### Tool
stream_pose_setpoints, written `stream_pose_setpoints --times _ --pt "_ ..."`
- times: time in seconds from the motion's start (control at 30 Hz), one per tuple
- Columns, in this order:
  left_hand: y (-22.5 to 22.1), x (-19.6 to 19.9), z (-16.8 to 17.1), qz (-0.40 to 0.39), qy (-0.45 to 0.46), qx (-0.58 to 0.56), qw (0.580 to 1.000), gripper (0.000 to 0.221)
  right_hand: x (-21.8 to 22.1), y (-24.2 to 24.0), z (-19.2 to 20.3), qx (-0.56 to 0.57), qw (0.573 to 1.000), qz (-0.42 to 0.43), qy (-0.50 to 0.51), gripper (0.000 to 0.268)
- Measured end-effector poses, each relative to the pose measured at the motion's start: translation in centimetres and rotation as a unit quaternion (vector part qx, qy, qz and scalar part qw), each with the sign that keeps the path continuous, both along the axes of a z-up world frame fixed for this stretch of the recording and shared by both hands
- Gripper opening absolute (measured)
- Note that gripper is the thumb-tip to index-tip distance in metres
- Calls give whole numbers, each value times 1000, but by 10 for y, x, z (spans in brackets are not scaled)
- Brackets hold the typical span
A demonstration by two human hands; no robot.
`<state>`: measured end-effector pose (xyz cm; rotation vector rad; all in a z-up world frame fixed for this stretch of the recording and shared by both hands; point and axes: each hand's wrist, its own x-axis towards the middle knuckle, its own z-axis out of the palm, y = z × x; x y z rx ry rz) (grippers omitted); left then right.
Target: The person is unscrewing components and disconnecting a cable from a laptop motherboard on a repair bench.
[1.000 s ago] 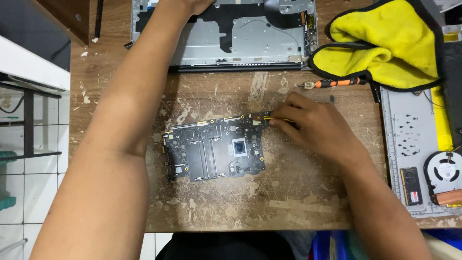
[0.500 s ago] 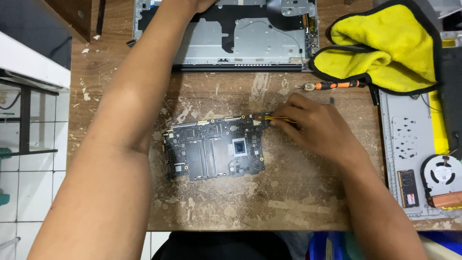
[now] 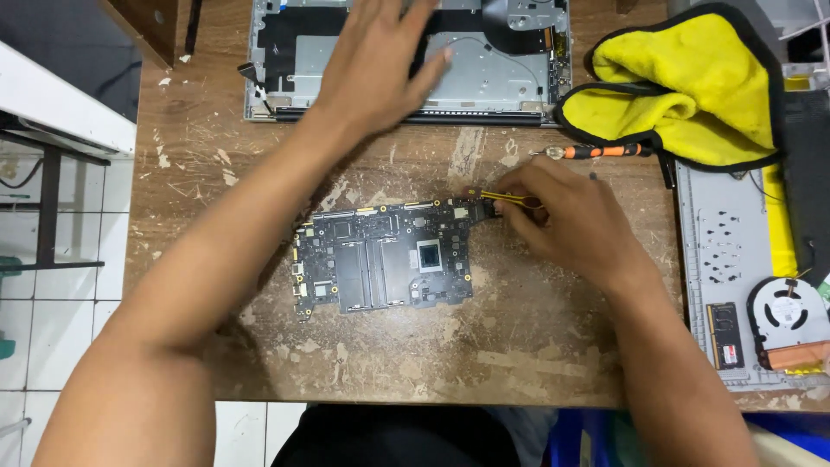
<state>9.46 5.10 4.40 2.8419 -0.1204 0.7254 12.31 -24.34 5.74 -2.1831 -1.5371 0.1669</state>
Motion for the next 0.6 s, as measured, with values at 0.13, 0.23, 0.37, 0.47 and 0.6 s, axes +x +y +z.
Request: stream_pose_setpoints --times 0.13,0.23,0.37,0.47,0.6 --pt "-41 -63 1 -78 33 -64 994 31 -1 -1 -3 -2 999 10 33 10" --pt "-55 -99 0 -111 40 -98 988 27 -5 3 -5 39 998 9 41 13" --pt "-60 -120 -14 -128 78 -143 978 29 -5 6 -15 91 993 20 72 20" --pt "-61 -121 -5 -130 104 -154 974 37 -4 7 -14 100 991 46 78 17" --pt "-63 -112 2 -126 139 -139 972 40 -4 8 -13 113 990 37 74 13"
